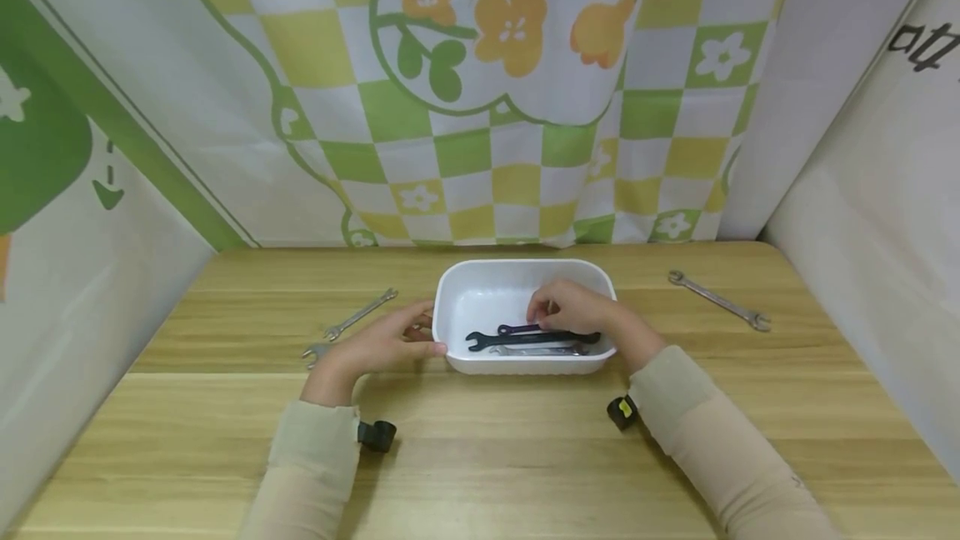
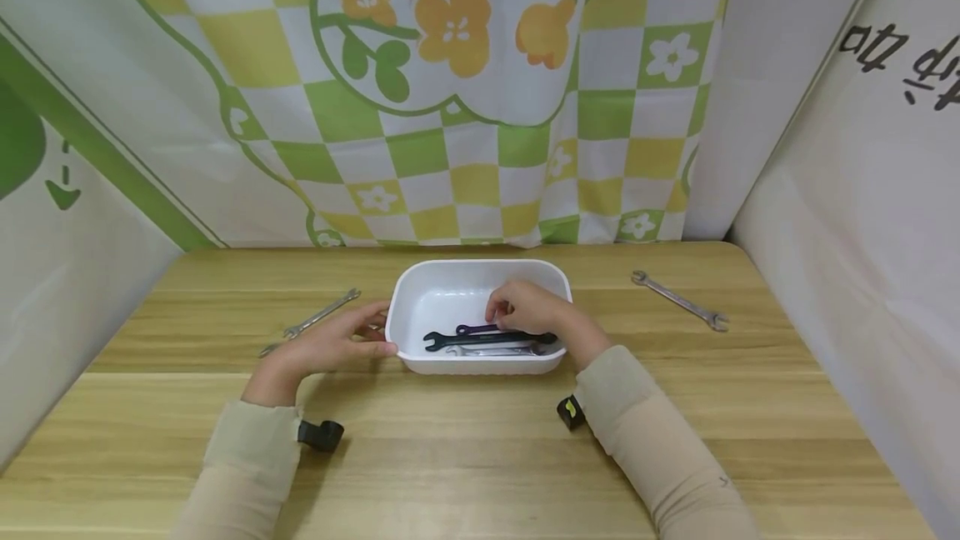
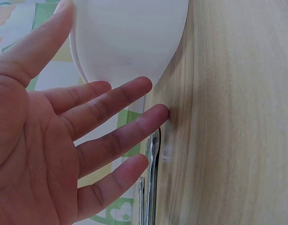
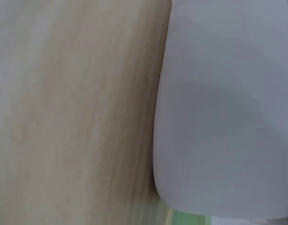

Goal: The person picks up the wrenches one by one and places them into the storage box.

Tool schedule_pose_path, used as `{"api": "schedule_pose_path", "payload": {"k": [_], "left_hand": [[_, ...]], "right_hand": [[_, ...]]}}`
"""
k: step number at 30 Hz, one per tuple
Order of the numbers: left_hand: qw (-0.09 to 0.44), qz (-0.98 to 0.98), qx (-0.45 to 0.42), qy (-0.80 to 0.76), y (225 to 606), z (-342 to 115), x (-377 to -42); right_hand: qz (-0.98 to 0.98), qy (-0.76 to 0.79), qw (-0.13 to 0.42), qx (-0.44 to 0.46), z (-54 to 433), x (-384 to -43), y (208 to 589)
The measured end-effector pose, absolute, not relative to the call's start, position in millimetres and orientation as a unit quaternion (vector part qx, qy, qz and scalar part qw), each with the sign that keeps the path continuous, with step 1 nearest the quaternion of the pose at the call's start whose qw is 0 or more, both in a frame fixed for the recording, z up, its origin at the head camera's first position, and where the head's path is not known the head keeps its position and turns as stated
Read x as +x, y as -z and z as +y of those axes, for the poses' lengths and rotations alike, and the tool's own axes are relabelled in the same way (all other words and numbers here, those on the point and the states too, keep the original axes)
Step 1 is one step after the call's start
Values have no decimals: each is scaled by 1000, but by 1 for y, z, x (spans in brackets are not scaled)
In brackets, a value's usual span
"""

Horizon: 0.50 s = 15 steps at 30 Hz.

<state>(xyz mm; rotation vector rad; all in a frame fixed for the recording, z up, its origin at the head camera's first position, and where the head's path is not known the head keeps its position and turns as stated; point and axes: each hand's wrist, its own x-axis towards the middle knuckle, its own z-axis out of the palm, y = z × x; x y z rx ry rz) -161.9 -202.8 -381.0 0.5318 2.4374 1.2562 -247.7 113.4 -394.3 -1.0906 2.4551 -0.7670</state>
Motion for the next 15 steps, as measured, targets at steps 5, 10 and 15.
{"api": "schedule_pose_path", "payload": {"k": [5, 10, 15], "left_hand": [[176, 860, 186, -442, 381, -203, -161], [177, 862, 180, -440, 380, -204, -161], [180, 866, 171, -434, 379, -203, -160]], "right_hand": [[857, 280, 169, -397, 115, -246, 394], [856, 283, 163, -400, 117, -243, 390], [859, 285, 148, -399, 124, -239, 381]]}}
